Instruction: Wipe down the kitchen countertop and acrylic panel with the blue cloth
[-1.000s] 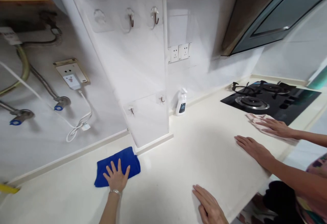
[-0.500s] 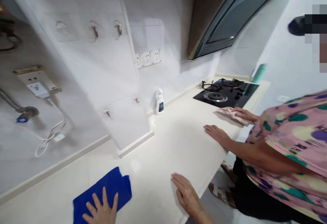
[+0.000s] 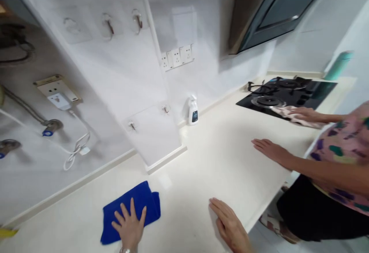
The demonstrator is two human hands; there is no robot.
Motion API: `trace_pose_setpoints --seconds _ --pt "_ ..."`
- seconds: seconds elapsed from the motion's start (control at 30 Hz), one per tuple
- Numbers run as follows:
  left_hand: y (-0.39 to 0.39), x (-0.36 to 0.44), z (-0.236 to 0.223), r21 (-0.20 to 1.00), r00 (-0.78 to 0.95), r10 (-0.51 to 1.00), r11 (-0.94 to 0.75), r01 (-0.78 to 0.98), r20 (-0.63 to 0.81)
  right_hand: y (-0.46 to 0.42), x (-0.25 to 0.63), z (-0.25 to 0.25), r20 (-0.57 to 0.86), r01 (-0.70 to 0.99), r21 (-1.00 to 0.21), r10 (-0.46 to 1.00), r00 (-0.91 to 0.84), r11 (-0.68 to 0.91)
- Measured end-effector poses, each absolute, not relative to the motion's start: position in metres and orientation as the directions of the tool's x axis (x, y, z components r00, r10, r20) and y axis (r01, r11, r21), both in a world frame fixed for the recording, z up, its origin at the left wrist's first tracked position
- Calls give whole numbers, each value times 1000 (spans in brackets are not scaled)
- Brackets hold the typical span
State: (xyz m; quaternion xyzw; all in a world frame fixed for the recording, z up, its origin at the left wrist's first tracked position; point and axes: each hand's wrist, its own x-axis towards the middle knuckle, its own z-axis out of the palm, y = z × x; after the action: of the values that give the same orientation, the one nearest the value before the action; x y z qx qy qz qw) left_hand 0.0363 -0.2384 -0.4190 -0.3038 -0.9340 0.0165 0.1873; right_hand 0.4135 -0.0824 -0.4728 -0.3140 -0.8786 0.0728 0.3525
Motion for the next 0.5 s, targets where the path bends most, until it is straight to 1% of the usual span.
trace_pose_setpoints --seconds 0.07,0.17,0.27,0.37,0.5 --pt "-226 20 -410 -102 -785 545 835 541 295 -83 416 -474 563 499 -343 599 -569 796" --pt "-199 -5 -398 -4 -887 421 903 429 190 -84 418 -471 556 497 -318 584 -591 807" --pt "-173 -26 -392 49 -923 345 932 358 171 -84 419 -467 566 502 -272 558 -606 821" --pt "-151 -46 -393 66 -919 354 927 370 172 -83 419 -461 576 493 -233 527 -625 838" --pt "-125 -75 -394 80 -911 388 913 401 137 -83 420 -454 562 506 -232 539 -628 831"
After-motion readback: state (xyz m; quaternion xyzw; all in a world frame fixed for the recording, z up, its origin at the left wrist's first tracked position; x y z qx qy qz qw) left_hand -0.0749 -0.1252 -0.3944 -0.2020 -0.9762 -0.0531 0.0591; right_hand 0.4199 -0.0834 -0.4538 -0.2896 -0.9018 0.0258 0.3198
